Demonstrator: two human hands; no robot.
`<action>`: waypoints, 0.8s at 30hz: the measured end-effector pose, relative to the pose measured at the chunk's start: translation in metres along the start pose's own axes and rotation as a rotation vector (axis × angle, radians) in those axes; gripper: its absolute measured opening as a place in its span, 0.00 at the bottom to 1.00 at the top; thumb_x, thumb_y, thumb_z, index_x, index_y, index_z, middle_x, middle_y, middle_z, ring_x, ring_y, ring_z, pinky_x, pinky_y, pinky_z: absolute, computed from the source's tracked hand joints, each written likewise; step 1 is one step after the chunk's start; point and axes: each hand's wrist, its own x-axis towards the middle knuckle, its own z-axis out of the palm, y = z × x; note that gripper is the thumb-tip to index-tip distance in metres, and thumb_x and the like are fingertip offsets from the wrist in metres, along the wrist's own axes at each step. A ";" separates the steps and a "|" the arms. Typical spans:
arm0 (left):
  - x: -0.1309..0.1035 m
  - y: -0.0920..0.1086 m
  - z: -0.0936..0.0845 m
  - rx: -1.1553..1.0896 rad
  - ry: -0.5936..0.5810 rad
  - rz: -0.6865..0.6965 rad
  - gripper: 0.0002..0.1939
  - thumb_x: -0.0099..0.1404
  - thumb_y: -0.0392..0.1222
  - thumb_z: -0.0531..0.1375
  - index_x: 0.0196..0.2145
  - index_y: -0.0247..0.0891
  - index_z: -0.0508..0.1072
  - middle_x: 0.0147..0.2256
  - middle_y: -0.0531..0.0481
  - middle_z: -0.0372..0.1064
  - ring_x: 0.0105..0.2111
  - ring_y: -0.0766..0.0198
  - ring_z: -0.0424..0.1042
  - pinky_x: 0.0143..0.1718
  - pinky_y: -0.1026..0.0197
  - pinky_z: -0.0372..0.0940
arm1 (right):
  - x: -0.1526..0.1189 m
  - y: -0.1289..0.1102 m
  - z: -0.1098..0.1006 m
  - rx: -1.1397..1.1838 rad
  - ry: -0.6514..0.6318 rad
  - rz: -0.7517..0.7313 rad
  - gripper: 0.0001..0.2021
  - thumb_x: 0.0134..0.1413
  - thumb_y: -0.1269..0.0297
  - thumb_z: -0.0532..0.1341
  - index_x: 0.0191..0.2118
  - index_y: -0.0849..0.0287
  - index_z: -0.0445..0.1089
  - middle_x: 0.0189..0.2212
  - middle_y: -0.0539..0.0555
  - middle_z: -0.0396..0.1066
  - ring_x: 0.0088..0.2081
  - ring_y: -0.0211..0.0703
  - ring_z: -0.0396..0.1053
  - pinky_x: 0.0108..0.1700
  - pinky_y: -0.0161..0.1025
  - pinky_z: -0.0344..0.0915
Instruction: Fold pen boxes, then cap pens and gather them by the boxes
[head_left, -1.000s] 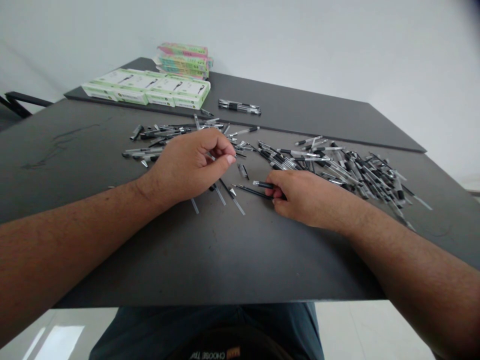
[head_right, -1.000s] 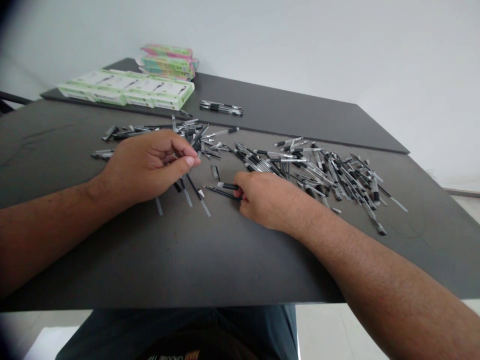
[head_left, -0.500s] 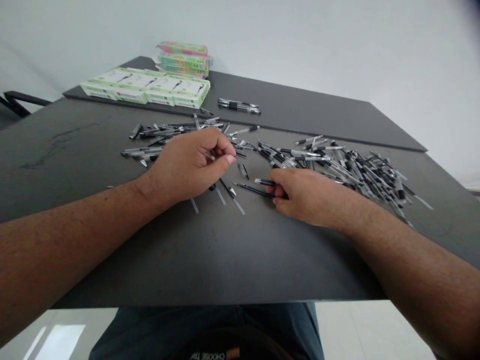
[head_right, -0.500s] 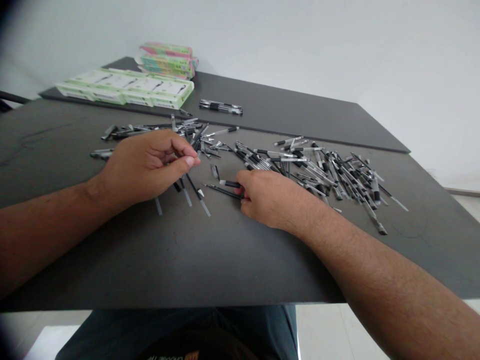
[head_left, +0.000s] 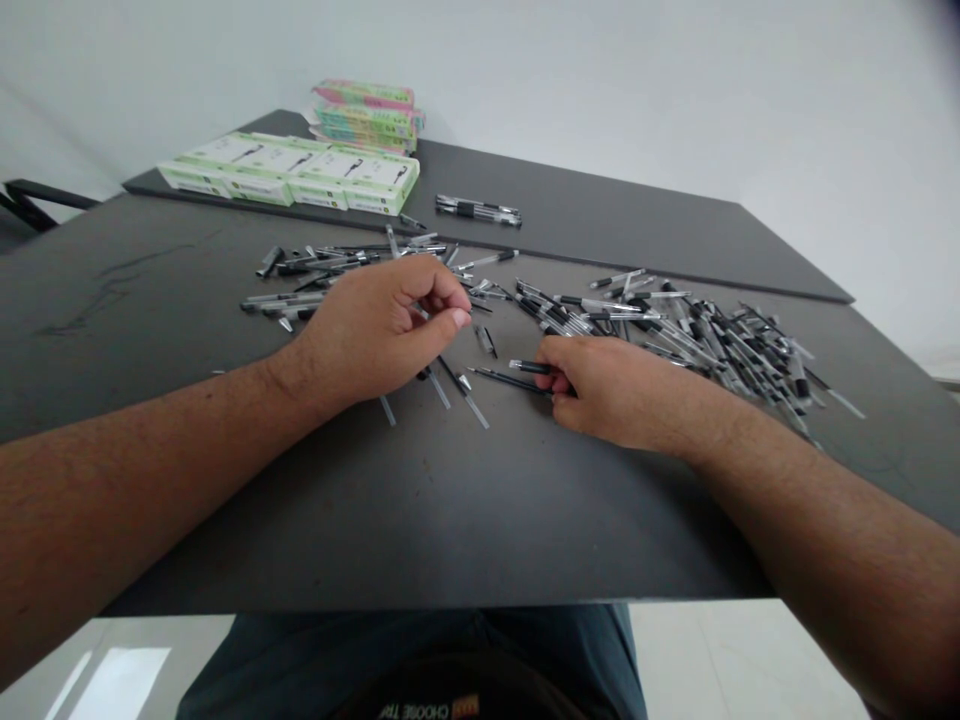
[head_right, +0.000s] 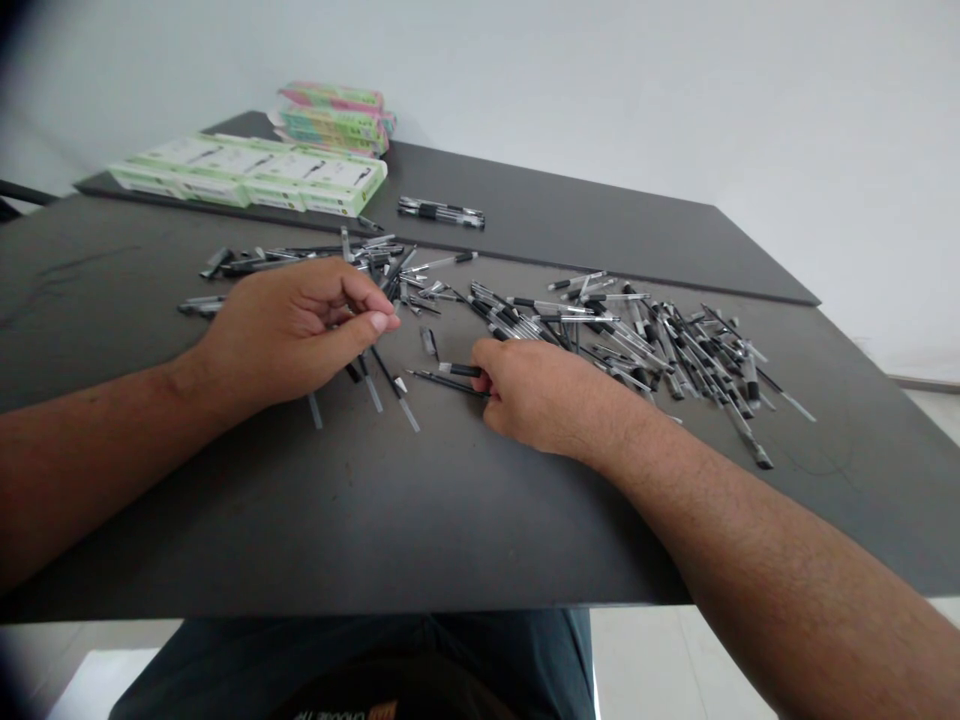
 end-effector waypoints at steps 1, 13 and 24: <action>0.000 0.000 0.000 -0.001 -0.001 -0.005 0.04 0.74 0.42 0.63 0.40 0.43 0.79 0.39 0.51 0.83 0.38 0.56 0.81 0.45 0.54 0.70 | 0.000 0.000 0.000 0.005 0.004 -0.001 0.12 0.58 0.77 0.65 0.45 0.54 0.75 0.40 0.55 0.83 0.40 0.50 0.79 0.41 0.43 0.65; -0.001 0.001 0.000 -0.001 -0.004 -0.020 0.04 0.74 0.42 0.64 0.41 0.43 0.80 0.39 0.52 0.83 0.39 0.57 0.81 0.46 0.54 0.71 | -0.001 -0.006 -0.003 -0.071 -0.004 0.020 0.14 0.59 0.74 0.65 0.49 0.55 0.78 0.38 0.55 0.82 0.36 0.49 0.75 0.38 0.43 0.60; -0.001 -0.005 0.004 -0.104 -0.024 0.020 0.09 0.73 0.45 0.64 0.47 0.42 0.81 0.41 0.48 0.85 0.39 0.55 0.83 0.45 0.53 0.75 | -0.002 -0.011 -0.009 -0.159 0.121 0.014 0.04 0.62 0.71 0.63 0.37 0.55 0.75 0.38 0.57 0.80 0.39 0.51 0.75 0.43 0.44 0.63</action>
